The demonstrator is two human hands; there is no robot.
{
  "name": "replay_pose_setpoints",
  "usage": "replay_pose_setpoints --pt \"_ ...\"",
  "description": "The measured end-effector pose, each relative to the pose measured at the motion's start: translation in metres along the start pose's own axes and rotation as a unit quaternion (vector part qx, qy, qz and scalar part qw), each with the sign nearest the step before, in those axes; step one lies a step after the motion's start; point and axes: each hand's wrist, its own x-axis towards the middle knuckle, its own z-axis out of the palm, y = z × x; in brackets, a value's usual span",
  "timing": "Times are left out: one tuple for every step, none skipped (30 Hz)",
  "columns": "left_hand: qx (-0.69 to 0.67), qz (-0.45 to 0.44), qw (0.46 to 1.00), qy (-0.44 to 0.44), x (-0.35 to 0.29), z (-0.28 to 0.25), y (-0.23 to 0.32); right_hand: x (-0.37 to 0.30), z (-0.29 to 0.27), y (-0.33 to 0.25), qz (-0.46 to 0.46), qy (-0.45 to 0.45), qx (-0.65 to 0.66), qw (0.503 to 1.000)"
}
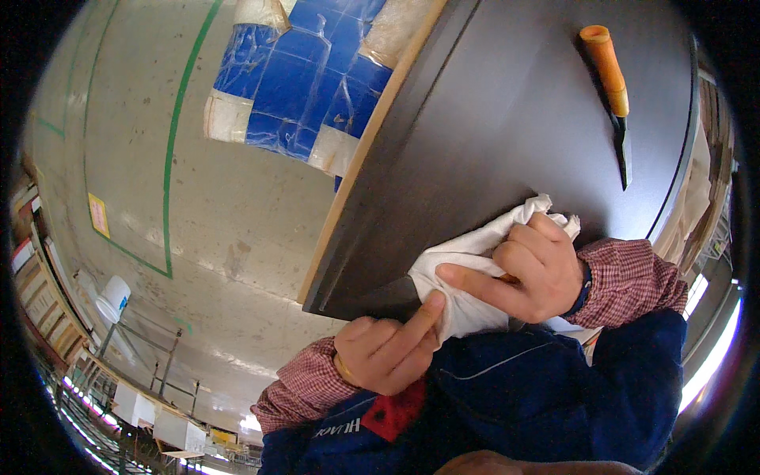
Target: The person wipes a dark laminate panel with a white cloth, then uses a utility knife to trim excess laminate along the panel's edges. They work along multiple sides, peeling away thin strips of overhang and occasionally adjusting their grip on the panel.
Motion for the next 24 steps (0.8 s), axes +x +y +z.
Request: replay_pose_setpoints --pt "-0.010 -0.005 1.000 -0.009 0.001 -0.001 0.001 0.000 -0.001 0.001 -0.005 -0.003 0.000 1.000" --pt "-0.018 -0.010 1.000 -0.015 0.002 -0.003 0.002 -0.001 -0.002 0.002 -0.005 0.006 -0.003 1.000" --pt "-0.027 -0.020 0.999 -0.017 0.003 -0.005 0.003 -0.001 -0.001 0.001 -0.009 0.013 -0.008 1.000" --pt "-0.030 -0.025 0.999 -0.015 0.004 -0.007 0.005 -0.001 -0.002 0.001 -0.021 0.015 -0.015 1.000" --pt "-0.035 -0.034 0.999 -0.009 0.005 -0.010 0.007 -0.001 -0.003 0.001 -0.014 0.022 -0.007 1.000" --pt "-0.038 -0.043 0.998 0.003 0.006 -0.010 0.007 0.000 -0.003 0.002 -0.014 0.022 -0.002 1.000" --pt "-0.038 -0.047 0.998 0.013 0.007 -0.011 0.008 0.001 -0.005 0.002 -0.012 0.021 0.004 1.000" --pt "-0.037 -0.050 0.998 0.029 0.008 -0.009 0.008 0.001 -0.004 0.002 -0.011 0.024 0.006 1.000" --pt "-0.038 -0.048 0.997 0.047 0.009 -0.010 0.007 0.005 -0.005 0.003 -0.010 0.026 0.006 1.000" --pt "-0.032 -0.051 0.997 0.052 0.007 -0.007 0.007 0.004 -0.002 0.003 -0.016 0.037 0.000 0.999" --pt "-0.031 -0.051 0.997 0.058 0.007 -0.009 0.005 0.008 -0.002 0.004 -0.015 0.030 0.011 0.999" --pt "-0.036 -0.057 0.995 0.072 0.004 -0.008 0.004 0.008 -0.001 0.004 -0.019 0.031 0.015 0.999" --pt "-0.037 -0.051 0.996 0.069 0.003 -0.008 0.004 0.009 -0.002 0.005 -0.026 0.030 0.013 0.999" --pt "-0.045 -0.052 0.995 0.073 0.000 -0.008 0.004 0.009 -0.002 0.005 -0.025 0.027 0.023 0.999" --pt "-0.053 -0.053 0.994 0.077 -0.003 -0.009 0.004 0.009 -0.002 0.004 -0.026 0.023 0.028 0.999" --pt "-0.067 -0.053 0.993 0.078 -0.005 -0.010 0.004 0.008 -0.002 0.004 -0.033 0.017 0.029 0.999" --pt "-0.081 -0.053 0.992 0.079 -0.007 -0.011 0.003 0.009 0.000 0.005 -0.031 0.020 0.036 0.999" --pt "-0.093 -0.051 0.991 0.084 -0.009 -0.011 0.003 0.007 -0.001 0.005 -0.034 0.022 0.038 0.998" --pt "-0.083 -0.043 0.992 0.088 -0.010 -0.011 0.004 0.006 -0.002 0.005 -0.037 0.025 0.041 0.998" --pt "-0.071 -0.035 0.992 0.095 -0.010 -0.012 0.002 0.006 -0.001 0.007 -0.016 -0.014 0.062 0.998" --pt "-0.063 -0.032 0.991 0.113 -0.010 -0.013 0.004 0.004 -0.002 0.007 -0.010 -0.012 0.070 0.997" --pt "-0.051 -0.023 0.992 0.114 -0.009 -0.013 0.006 0.004 -0.001 0.007 -0.005 -0.009 0.077 0.997" --pt "-0.040 -0.018 0.991 0.127 -0.009 -0.013 0.008 0.002 -0.001 0.007 -0.005 0.023 0.081 0.996" --pt "-0.028 -0.014 0.991 0.132 -0.009 -0.017 0.010 0.003 0.001 0.004 0.001 0.028 0.090 0.996"
